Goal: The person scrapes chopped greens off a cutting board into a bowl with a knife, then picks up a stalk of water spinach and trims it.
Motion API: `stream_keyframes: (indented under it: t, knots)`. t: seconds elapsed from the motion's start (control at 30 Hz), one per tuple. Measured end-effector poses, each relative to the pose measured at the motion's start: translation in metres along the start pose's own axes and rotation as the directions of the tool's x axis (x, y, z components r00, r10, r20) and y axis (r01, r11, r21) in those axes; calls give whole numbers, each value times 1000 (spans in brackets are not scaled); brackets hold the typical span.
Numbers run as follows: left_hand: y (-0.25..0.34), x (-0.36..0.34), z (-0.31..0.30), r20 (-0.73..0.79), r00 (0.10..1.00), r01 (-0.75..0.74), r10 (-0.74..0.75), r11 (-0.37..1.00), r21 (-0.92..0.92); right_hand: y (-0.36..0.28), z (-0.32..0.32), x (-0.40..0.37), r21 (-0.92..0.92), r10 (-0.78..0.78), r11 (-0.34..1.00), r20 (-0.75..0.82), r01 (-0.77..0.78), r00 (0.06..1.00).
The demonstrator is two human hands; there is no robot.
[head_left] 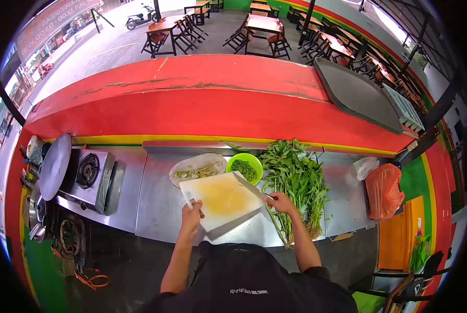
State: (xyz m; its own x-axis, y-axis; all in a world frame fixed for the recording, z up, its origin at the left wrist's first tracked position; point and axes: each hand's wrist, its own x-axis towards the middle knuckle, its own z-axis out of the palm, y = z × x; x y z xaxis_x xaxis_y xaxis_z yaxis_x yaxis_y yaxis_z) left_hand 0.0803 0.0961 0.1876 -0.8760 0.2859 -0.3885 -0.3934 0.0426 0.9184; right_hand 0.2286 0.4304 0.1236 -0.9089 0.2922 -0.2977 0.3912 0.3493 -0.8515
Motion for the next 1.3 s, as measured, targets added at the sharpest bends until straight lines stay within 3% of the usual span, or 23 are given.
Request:
stream_keyframes:
  t: [0.17, 0.2, 0.23, 0.3, 0.37, 0.43, 0.47, 0.6, 0.7, 0.87, 0.9, 1.0, 1.03, 1.1, 1.3]
  knots:
    - [-9, 4, -14, 36, 999, -4, 4, 1000, -4, 23, 6, 17, -148, 20, 988, -195, -49, 981]
    - [-5, 2, -19, 61, 998, 2, -2, 1000, -10, 18, 5, 18, -120, 133, 980, -178, -156, 975]
    - [-2, -1, -22, 84, 996, 9, -8, 1000, -18, 15, 7, 15, -121, 132, 981, -173, -154, 976]
    - [-2, -4, -28, 73, 997, 38, -34, 998, -52, 9, 10, 11, -114, -22, 993, -273, -9, 962]
    - [-7, -6, -37, 52, 998, 22, -21, 999, -23, 5, 10, 5, -117, -55, 993, -239, 28, 969]
    - [-8, -10, -37, 36, 999, 10, -9, 999, -36, -14, 7, -10, 83, -26, 996, -124, 36, 992]
    - [-9, -13, -36, 23, 1000, 8, -7, 999, -43, -33, 3, -21, 153, 79, 986, -35, -73, 996]
    - [-21, -13, -33, -11, 999, -34, 33, 994, -107, -15, 2, -19, -16, -95, 995, 97, 97, 991]
    - [-18, -18, -27, -28, 1000, -15, 13, 998, -61, 11, 9, 0, -28, -96, 995, -5, 96, 995]
    - [-21, -26, -23, -27, 999, -27, 25, 997, -67, 19, 4, 18, -283, -103, 958, -181, 49, 978]
    - [-22, -26, -23, -38, 999, -27, 24, 997, -75, 11, 3, 15, -283, -110, 957, -180, 55, 977]
    - [-19, -31, -17, -66, 997, -38, 34, 998, -57, -7, 2, 5, -23, -134, 991, -108, 132, 985]
    - [-21, -31, -16, -76, 997, -39, 34, 998, -59, -10, 0, 2, -23, -138, 990, -99, 137, 985]
    - [-22, -29, -12, -103, 993, -57, 49, 996, -75, -17, -5, -9, 28, -84, 996, 68, 82, 994]
    - [-20, -34, -9, -76, 997, -25, 20, 998, -60, 12, 5, 2, 7, -133, 991, 55, 133, 990]
